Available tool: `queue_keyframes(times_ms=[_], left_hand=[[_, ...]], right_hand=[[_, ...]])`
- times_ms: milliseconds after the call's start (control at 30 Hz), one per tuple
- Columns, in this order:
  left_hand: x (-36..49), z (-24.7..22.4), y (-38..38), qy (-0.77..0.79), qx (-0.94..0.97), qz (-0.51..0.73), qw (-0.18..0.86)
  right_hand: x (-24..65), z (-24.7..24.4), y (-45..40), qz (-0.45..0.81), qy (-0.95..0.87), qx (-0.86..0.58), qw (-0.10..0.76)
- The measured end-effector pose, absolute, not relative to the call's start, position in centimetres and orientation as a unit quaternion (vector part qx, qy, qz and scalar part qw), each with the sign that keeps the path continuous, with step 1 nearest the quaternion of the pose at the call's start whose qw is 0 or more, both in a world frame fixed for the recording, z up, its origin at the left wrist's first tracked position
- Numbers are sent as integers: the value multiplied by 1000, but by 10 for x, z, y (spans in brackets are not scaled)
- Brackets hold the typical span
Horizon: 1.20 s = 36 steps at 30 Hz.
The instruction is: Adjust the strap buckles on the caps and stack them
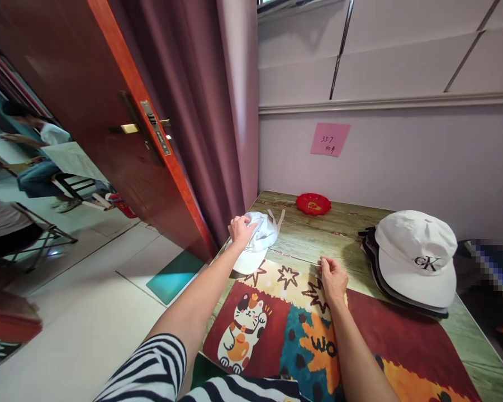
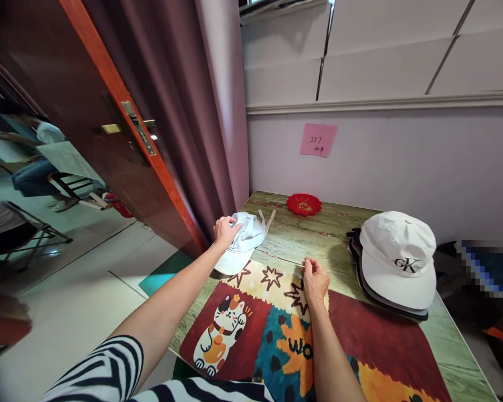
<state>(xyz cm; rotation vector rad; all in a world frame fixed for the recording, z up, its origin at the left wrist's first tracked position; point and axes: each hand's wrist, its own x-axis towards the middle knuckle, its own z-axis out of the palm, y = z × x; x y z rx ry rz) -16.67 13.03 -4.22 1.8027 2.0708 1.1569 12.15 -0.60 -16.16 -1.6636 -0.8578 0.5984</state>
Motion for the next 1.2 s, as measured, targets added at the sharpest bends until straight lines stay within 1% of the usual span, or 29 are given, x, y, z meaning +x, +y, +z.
queue_keyframes(times_ms=[167, 367, 467, 533, 600, 700, 800, 867, 967, 1100, 1167, 1200], left_hand=[[-167, -30, 130, 693, 616, 369, 61], [-176, 14, 111, 642, 663, 382, 57], [-176, 38, 94, 594, 680, 427, 45], [-172, 55, 81, 549, 689, 472, 43], [-162, 70, 68, 509, 693, 507, 62], [-140, 82, 53, 465, 695, 538, 104], [-114, 77, 45, 447, 681, 555, 167], [-98, 63, 42, 443, 653, 565, 240], [-82, 37, 37, 439, 609, 568, 336], [-80, 6, 29, 437, 614, 540, 375], [-84, -8, 25, 468, 591, 525, 396], [-86, -15, 22, 493, 564, 506, 428]], right_hand=[[119, -156, -8, 253, -364, -711, 546], [116, -150, -7, 274, -357, -685, 574], [110, -143, -5, 296, -369, -646, 598], [106, -132, -4, 340, -386, -598, 615], [102, -118, -4, 410, -403, -535, 619], [96, -94, -10, 538, -415, -432, 593], [88, -77, -17, 644, -384, -309, 585], [85, -71, -20, 666, -345, -256, 610], [88, -67, -24, 659, -303, -237, 646], [105, -58, -30, 638, -288, -230, 676], [113, -50, -35, 625, -288, -228, 689], [116, -46, -37, 619, -290, -228, 694]])
